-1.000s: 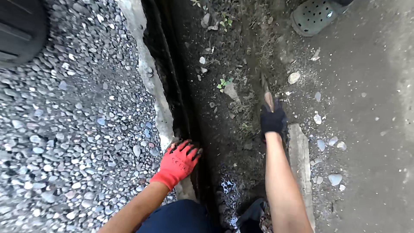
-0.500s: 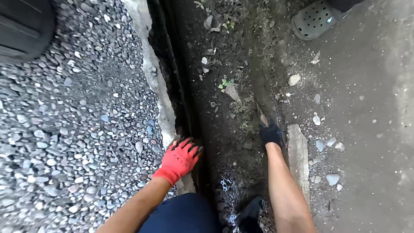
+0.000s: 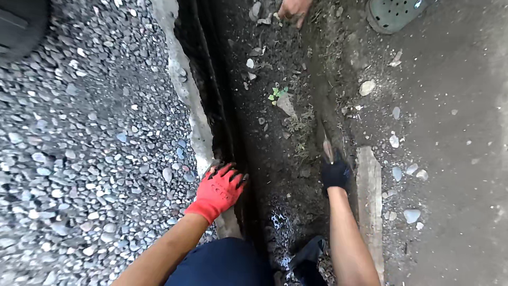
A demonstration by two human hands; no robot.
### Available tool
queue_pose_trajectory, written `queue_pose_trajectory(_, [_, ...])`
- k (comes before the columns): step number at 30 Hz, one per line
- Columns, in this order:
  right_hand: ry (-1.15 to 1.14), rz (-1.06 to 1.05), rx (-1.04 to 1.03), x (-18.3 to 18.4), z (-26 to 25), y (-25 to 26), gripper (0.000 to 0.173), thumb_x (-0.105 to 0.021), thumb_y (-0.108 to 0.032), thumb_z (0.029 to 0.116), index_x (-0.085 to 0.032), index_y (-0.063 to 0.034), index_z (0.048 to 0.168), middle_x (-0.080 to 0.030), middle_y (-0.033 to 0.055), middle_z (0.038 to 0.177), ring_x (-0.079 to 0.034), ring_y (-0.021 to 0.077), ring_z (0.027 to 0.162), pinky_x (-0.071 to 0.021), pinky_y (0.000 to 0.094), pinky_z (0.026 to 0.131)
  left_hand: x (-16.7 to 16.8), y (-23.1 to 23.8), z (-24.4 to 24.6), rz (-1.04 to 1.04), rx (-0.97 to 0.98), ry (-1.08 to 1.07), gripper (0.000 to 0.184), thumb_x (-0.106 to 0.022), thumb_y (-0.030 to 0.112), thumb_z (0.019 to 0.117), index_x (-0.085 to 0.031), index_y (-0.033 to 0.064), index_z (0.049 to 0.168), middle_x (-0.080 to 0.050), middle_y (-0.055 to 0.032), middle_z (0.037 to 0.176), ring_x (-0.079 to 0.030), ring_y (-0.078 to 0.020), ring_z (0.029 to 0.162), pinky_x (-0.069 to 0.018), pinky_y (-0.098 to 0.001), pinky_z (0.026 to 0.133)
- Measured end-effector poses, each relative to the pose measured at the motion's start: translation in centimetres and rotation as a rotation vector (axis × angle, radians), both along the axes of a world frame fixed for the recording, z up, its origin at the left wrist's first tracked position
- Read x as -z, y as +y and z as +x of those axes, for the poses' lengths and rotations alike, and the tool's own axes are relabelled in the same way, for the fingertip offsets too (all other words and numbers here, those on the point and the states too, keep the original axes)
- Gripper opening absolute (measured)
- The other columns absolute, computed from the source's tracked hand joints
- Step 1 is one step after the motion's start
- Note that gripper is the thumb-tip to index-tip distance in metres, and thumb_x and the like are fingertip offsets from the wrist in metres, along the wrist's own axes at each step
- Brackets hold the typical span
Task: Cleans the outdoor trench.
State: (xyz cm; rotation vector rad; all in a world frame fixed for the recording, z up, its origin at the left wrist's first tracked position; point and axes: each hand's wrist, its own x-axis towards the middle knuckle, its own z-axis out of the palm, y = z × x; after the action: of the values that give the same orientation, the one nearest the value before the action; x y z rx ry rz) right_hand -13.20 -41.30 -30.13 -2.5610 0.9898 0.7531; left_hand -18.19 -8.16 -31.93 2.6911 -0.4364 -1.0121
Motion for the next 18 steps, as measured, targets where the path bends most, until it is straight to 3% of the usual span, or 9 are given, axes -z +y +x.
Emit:
queue_pose_trajectory(3, [-0.130, 0.018, -0.102, 1.9, 5.3, -0.3, 0.058, -0.060, -0.043, 0.1020, -0.052, -0.0124, 0.151, -0.063, 0.0224, 0.138, -0.060, 0.0425, 0.129, -0.0439, 0.0642, 0.108, 0.1, 0.1, 0.0, -0.009, 0.013, -0.039, 0.044, -0.047, 0.039, 0.1065, -0.069, 0.0111, 0.131, -0.064, -0.0176, 0.141, -0.049, -0.0432, 0.142, -0.0363, -0.0689, 0.112])
queue_pose_trajectory(5, [-0.026, 0.025, -0.178, 3.3, 8.5, -0.4, 0.058, -0.056, -0.044, 0.1036, -0.048, -0.0190, 0.155, -0.060, 0.0186, 0.144, -0.056, 0.0396, 0.134, -0.0422, 0.0638, 0.110, 0.2, 0.1, -0.2, -0.027, 0.017, -0.075, 0.042, -0.048, 0.037, 0.1059, -0.070, 0.0098, 0.129, -0.065, -0.0185, 0.138, -0.051, -0.0448, 0.140, -0.0375, -0.0698, 0.110])
queue_pose_trajectory(8, [0.135, 0.007, -0.262, 4.4, 9.8, -0.4, 0.056, -0.055, -0.044, 0.1035, -0.050, -0.0191, 0.153, -0.062, 0.0196, 0.141, -0.058, 0.0403, 0.132, -0.0448, 0.0650, 0.106, 0.2, 0.1, -0.1, -0.022, 0.023, -0.103, 0.042, -0.048, 0.038, 0.1056, -0.071, 0.0105, 0.128, -0.066, -0.0175, 0.137, -0.052, -0.0439, 0.138, -0.0398, -0.0691, 0.108])
queue_pose_trajectory(12, [0.187, 0.016, -0.292, 2.4, 6.4, -1.2, 0.057, -0.061, -0.042, 0.1009, -0.054, -0.0080, 0.147, -0.060, 0.0264, 0.139, -0.056, 0.0454, 0.131, -0.0442, 0.0688, 0.104, -0.1, 0.0, -0.1, -0.033, 0.002, -0.064, 0.043, -0.048, 0.038, 0.1063, -0.070, 0.0100, 0.130, -0.065, -0.0186, 0.139, -0.050, -0.0449, 0.141, -0.0347, -0.0706, 0.112])
queue_pose_trajectory(15, [0.312, -0.031, -0.308, 0.1, 6.3, -1.7, 0.050, -0.063, -0.042, 0.0984, -0.064, -0.0079, 0.135, -0.065, 0.0226, 0.133, -0.061, 0.0416, 0.127, -0.0466, 0.0663, 0.103, -0.1, 0.0, 0.0, -0.004, 0.023, -0.027, 0.045, -0.045, 0.040, 0.1070, -0.068, 0.0115, 0.133, -0.063, -0.0165, 0.143, -0.048, -0.0419, 0.143, -0.0337, -0.0676, 0.115])
queue_pose_trajectory(18, [0.374, -0.069, -0.352, -1.9, 6.9, -2.0, 0.047, -0.062, -0.044, 0.0978, -0.067, -0.0123, 0.132, -0.067, 0.0211, 0.130, -0.063, 0.0410, 0.124, -0.0484, 0.0667, 0.099, -0.2, -0.1, 0.1, -0.002, 0.024, -0.016, 0.046, -0.044, 0.040, 0.1072, -0.068, 0.0110, 0.133, -0.063, -0.0166, 0.143, -0.047, -0.0411, 0.144, -0.0325, -0.0667, 0.116])
